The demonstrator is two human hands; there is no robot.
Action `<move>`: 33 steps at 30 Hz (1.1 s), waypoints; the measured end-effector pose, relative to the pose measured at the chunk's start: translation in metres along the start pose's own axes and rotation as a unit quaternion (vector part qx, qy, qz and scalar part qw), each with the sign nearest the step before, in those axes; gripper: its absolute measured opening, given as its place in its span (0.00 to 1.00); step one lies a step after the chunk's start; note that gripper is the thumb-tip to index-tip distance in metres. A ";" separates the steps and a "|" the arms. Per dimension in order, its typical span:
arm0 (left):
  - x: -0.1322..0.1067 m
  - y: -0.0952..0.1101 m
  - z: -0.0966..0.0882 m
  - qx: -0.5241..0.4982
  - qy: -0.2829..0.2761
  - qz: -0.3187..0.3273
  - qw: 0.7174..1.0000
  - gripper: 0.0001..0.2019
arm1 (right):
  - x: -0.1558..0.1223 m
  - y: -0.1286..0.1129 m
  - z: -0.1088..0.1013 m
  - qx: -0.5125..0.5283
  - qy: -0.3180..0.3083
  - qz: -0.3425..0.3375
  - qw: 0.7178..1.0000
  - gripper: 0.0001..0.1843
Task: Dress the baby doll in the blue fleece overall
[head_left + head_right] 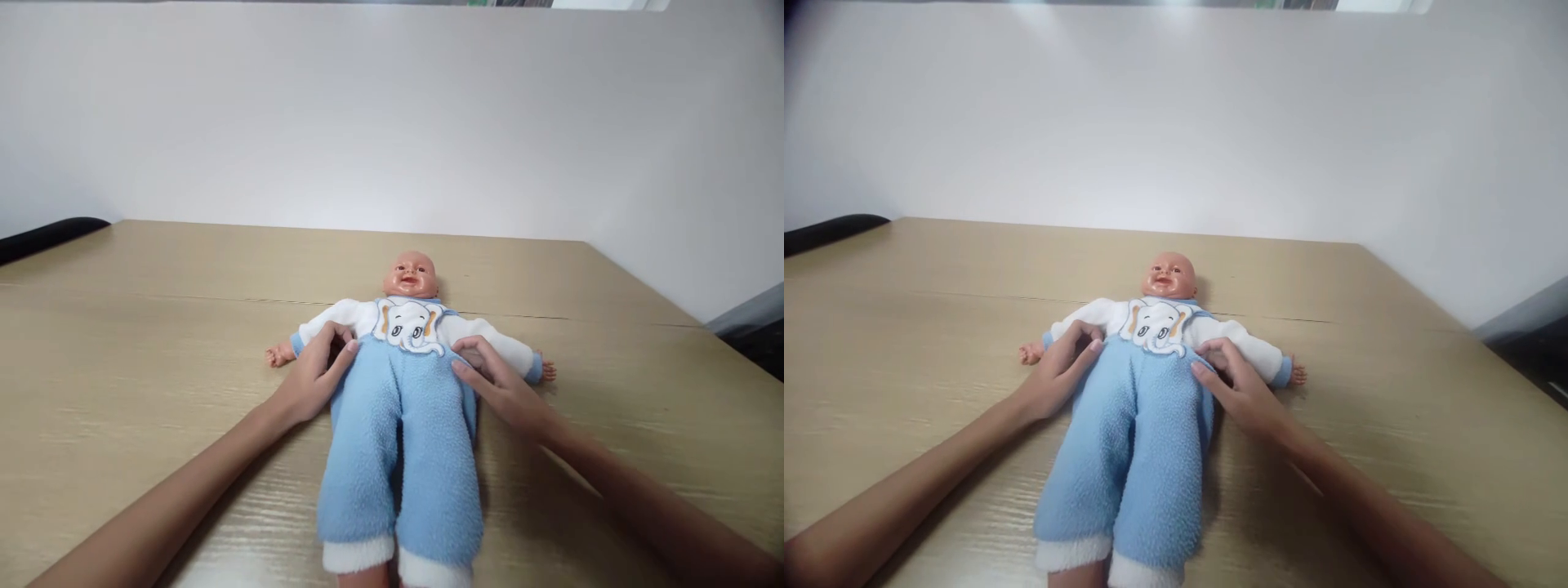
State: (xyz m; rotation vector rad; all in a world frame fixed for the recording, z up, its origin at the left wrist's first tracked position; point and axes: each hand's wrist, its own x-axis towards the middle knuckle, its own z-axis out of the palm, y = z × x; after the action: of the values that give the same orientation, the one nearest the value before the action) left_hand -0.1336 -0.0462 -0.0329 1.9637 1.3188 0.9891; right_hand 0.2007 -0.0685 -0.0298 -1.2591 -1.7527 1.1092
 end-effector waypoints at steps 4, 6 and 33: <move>-0.001 -0.003 -0.004 0.017 -0.040 -0.001 0.999 0.21 | 0.011 0.004 -0.007 0.021 -0.001 0.013 1.000 0.23; 0.002 -0.001 -0.004 -0.022 -0.057 -0.028 0.998 0.21 | 0.011 0.004 -0.007 0.059 0.015 0.028 0.998 0.24; 0.078 0.095 0.050 0.108 -0.087 0.270 0.953 0.14 | -0.020 0.064 -0.102 -0.295 0.111 -0.049 0.948 0.27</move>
State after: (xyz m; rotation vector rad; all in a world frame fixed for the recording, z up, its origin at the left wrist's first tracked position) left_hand -0.0248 -0.0096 0.0333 2.5941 0.8305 0.9040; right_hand 0.3198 -0.0530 -0.0509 -1.5473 -2.0136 0.3607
